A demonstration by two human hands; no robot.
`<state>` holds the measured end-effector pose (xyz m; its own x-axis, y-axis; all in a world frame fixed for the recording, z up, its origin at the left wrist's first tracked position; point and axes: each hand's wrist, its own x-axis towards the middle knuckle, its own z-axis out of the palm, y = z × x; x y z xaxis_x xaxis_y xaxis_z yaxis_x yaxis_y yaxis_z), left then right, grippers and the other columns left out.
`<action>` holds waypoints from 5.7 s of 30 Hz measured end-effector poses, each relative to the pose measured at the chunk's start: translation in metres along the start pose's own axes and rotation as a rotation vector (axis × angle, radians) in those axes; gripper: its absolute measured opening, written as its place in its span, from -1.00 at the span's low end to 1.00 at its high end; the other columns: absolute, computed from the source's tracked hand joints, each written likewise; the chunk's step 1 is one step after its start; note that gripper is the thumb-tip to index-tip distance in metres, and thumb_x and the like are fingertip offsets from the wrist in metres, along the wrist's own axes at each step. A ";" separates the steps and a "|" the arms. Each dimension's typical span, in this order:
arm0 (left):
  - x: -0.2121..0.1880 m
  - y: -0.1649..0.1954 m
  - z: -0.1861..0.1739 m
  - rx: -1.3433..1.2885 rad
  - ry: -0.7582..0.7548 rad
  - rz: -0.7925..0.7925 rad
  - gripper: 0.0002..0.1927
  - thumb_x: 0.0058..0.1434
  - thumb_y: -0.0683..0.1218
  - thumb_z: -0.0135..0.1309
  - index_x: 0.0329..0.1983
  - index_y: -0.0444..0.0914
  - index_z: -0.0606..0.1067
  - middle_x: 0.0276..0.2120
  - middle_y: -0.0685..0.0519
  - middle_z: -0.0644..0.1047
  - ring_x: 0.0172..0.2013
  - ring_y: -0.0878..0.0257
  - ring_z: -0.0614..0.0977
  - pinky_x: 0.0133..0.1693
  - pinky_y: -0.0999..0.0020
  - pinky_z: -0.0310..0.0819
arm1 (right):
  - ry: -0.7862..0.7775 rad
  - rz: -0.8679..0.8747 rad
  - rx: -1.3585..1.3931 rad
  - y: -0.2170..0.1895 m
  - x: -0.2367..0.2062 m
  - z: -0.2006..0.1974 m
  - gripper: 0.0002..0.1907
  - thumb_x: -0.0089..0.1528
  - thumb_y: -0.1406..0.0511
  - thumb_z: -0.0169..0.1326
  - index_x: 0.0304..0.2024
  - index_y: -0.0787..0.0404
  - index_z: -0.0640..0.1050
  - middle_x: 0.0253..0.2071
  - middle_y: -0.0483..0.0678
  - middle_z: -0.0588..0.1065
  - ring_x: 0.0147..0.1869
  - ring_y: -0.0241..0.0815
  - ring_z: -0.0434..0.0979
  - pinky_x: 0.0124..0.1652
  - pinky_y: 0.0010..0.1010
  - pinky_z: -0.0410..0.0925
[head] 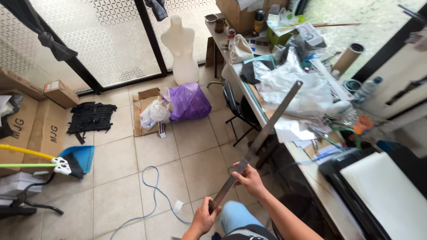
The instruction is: The person sweeps the floor with a blue duster, sets a long metal ruler on the work table, and handles a printer cable. They then pick up a clear plastic sheet, open the printer, place the sheet inside, and finally handle a green measuring tape and a color swatch card.
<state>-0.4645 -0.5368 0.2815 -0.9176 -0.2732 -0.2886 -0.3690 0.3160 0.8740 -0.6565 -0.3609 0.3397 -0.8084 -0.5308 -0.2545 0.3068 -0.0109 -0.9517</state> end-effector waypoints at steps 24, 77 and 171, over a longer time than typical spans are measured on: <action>0.684 0.371 -0.130 0.428 0.165 1.173 -0.95 0.21 -0.18 0.07 -0.37 -0.22 0.50 -0.48 -0.11 0.49 -0.47 -0.08 0.58 -0.41 0.07 0.48 | 0.602 -0.529 -0.340 -0.256 0.499 -0.081 -0.43 0.28 0.23 0.10 0.26 0.30 0.26 0.01 -0.01 0.45 -0.11 -0.20 0.55 -0.15 -0.37 0.43; 1.129 0.663 0.325 0.048 -0.311 1.751 -0.88 0.19 -0.16 0.06 -0.20 -0.22 0.50 -0.32 0.01 0.53 -0.33 0.09 0.62 -0.38 0.21 0.52 | 1.520 -0.549 0.199 -0.422 0.643 -0.520 -0.37 0.29 0.30 0.16 0.32 0.10 0.17 0.10 -0.13 0.44 0.08 -0.27 0.54 -0.06 -0.32 0.47; 0.270 0.364 0.463 0.423 -0.842 0.765 -0.51 0.12 0.16 0.31 -0.40 -0.40 0.57 -0.44 -0.20 0.60 -0.36 -0.07 0.62 -0.24 0.06 0.48 | 2.212 -0.763 1.721 0.169 -0.241 0.118 -0.55 0.49 0.03 -0.14 0.22 0.21 0.37 0.14 -0.02 0.46 0.11 -0.11 0.42 0.11 -0.24 0.29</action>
<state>-0.9148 -0.0752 0.3408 -0.6701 0.7402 -0.0550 0.4356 0.4521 0.7783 -0.3510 -0.3347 0.2605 0.2361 0.5512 -0.8003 -0.8447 -0.2907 -0.4494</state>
